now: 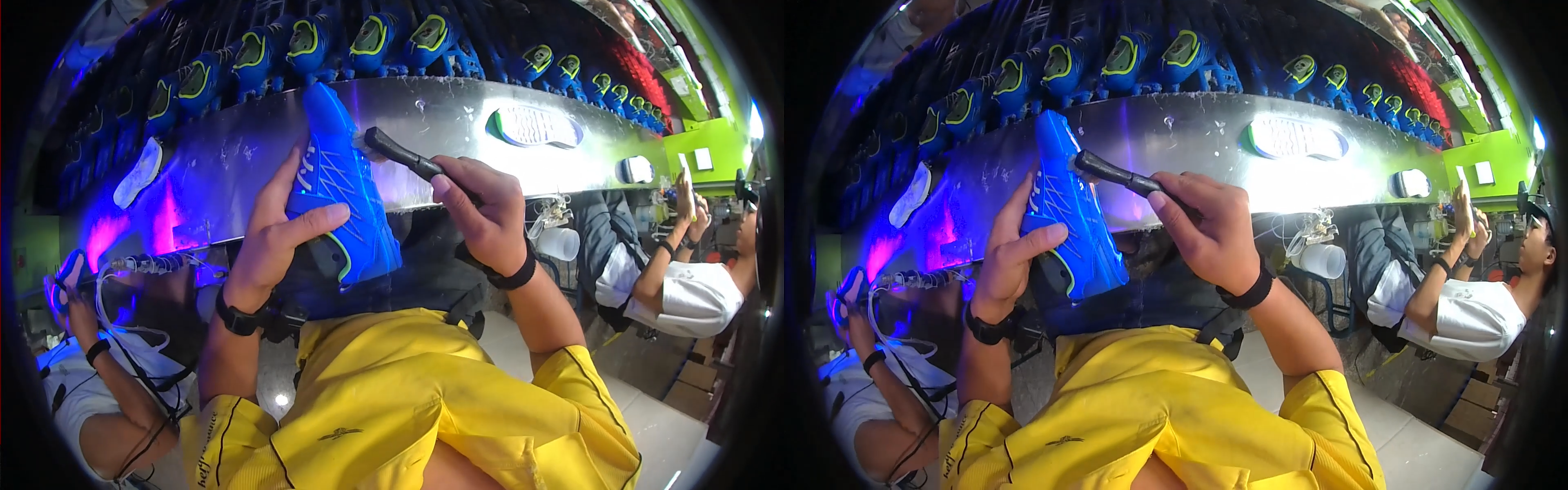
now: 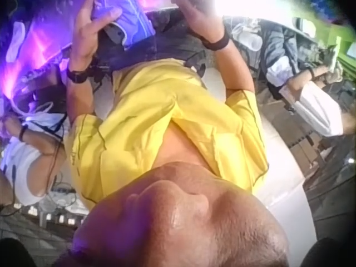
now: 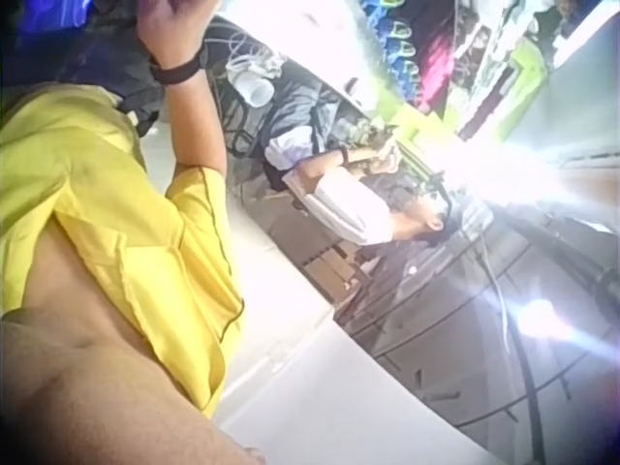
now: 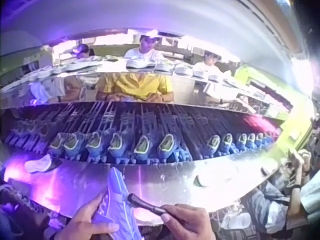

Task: Applying glue to the edges and seams of blue athletic shoes using a brush.

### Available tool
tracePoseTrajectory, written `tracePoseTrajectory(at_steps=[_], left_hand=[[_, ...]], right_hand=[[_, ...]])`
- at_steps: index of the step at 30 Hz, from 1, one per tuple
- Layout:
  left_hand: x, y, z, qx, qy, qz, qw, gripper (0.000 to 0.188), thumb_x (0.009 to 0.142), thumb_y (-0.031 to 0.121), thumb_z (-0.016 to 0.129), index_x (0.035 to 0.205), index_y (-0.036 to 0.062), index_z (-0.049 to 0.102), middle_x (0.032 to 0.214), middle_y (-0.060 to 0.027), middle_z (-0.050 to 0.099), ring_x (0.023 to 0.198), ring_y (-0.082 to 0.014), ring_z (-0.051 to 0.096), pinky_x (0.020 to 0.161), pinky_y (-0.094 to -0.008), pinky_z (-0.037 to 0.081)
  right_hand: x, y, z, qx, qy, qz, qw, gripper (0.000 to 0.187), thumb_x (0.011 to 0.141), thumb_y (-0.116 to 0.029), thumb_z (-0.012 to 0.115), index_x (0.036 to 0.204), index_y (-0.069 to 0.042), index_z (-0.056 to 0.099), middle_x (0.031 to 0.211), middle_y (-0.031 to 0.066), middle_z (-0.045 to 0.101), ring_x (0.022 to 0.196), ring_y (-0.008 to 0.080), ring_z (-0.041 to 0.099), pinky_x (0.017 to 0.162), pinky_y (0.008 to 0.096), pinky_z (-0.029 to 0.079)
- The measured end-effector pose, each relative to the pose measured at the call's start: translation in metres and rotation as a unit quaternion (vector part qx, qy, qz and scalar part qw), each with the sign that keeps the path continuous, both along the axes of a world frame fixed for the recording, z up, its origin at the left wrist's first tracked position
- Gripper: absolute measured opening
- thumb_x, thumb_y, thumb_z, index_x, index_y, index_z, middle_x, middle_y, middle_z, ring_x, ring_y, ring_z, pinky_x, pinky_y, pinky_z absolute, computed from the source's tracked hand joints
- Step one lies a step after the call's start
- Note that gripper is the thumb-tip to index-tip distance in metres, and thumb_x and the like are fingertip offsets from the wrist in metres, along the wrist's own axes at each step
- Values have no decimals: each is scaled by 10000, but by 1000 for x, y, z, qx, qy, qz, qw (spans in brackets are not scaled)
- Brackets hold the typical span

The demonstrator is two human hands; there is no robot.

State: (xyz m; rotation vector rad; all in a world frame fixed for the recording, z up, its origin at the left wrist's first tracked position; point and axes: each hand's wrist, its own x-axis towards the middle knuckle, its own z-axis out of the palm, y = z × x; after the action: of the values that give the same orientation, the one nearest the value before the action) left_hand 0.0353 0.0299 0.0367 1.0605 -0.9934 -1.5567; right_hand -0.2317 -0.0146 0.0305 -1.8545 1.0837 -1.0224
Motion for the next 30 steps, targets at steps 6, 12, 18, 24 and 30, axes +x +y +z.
tracePoseTrajectory(at_steps=[6, 12, 18, 24, 30], left_hand=[[1, -5, -3, 28, 16, 16, 999, 756, 917, 119, 780, 1578, -6, 434, 1319, -98, 673, 1162, -176, 677, 1054, -340, 527], [2, -13, -1, 11, 8, 40, 999, 756, 934, 129, 764, 1599, 4, 427, 1354, -109, 666, 1209, -188, 663, 1092, -345, 504], [5, -22, 1, 41, 12, 67, 997, 669, 963, 157, 739, 1563, 10, 482, 1293, -103, 699, 1152, -191, 697, 1032, -346, 549], [4, -32, 0, 111, 37, 85, 989, 456, 1010, 242, 720, 1401, 25, 629, 1192, -79, 745, 1049, -172, 743, 941, -318, 599], [-10, -31, 14, 192, 46, 135, 971, 357, 1034, 334, 704, 1263, 60, 703, 1093, -53, 772, 879, -146, 770, 700, -333, 648]], right_hand=[[-12, 4, 1, 34, -13, 17, 999, 237, 957, -102, 754, 1131, 59, 761, 787, 149, 684, 665, 225, 633, 640, 346, 477], [-24, 6, 6, 79, -3, 48, 996, 230, 965, -108, 747, 1132, 48, 766, 790, 138, 682, 691, 213, 641, 667, 330, 489], [-36, 5, 16, 120, 10, 68, 990, 219, 969, -103, 738, 1125, 47, 767, 764, 123, 658, 681, 207, 631, 651, 336, 481], [-42, -5, 32, 29, 29, 71, 997, 221, 950, -92, 745, 1113, 57, 763, 737, 95, 635, 629, 165, 595, 596, 313, 449], [-47, -24, 53, -67, 95, 68, 991, 223, 925, -83, 757, 1097, 58, 770, 731, 91, 644, 569, 134, 571, 539, 288, 413]])
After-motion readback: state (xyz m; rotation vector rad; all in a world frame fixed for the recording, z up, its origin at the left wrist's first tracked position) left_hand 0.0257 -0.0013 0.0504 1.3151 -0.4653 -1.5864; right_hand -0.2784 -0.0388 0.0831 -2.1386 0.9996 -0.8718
